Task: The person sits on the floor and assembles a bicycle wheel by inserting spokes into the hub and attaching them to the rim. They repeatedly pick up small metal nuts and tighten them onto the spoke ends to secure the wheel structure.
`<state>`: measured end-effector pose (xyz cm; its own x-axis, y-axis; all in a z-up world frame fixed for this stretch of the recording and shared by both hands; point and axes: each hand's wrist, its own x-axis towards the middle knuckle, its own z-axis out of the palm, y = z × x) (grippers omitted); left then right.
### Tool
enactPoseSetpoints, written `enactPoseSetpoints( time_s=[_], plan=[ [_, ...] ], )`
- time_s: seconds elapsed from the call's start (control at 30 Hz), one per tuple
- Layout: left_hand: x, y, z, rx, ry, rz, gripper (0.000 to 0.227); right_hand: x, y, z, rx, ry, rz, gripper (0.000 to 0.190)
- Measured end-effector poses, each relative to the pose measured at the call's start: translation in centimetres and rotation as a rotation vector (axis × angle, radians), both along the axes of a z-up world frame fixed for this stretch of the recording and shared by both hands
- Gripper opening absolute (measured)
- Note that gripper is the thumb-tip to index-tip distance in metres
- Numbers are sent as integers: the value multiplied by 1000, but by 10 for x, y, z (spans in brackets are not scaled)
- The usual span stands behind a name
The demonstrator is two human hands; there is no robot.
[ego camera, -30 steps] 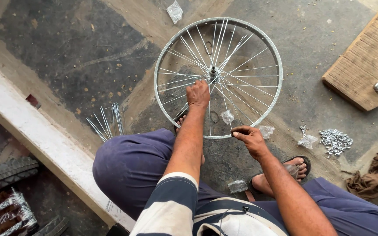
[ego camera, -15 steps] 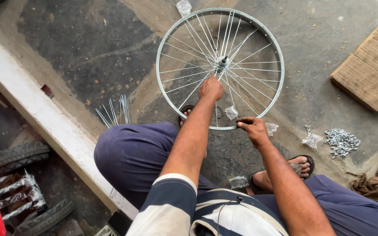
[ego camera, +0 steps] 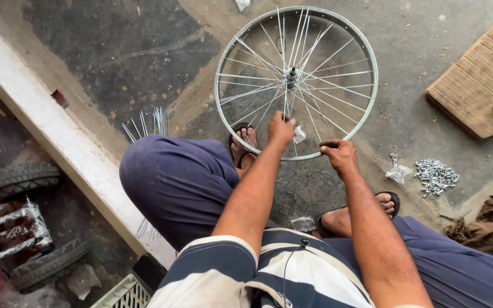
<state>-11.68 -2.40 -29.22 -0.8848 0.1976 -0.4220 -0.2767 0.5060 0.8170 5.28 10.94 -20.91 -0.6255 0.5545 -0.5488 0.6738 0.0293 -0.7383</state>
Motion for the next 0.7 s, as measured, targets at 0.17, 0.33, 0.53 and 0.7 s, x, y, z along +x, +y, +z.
enactPoseSetpoints(
  time_s=[0.17, 0.33, 0.53, 0.7],
  plan=[
    [17, -16, 67, -851, 611, -519, 19, 3, 4, 12, 20, 22, -28, 20],
    [53, -2, 90, -511, -39, -565, 42, 8, 5, 8, -45, 118, -55, 20],
    [82, 8, 35, -339, -6, -618, 52, 31, 10, -18, -121, 275, -71, 20],
    [73, 20, 6, -182, -137, -547, 42, 47, 18, -32, -167, 345, -159, 17]
  ],
)
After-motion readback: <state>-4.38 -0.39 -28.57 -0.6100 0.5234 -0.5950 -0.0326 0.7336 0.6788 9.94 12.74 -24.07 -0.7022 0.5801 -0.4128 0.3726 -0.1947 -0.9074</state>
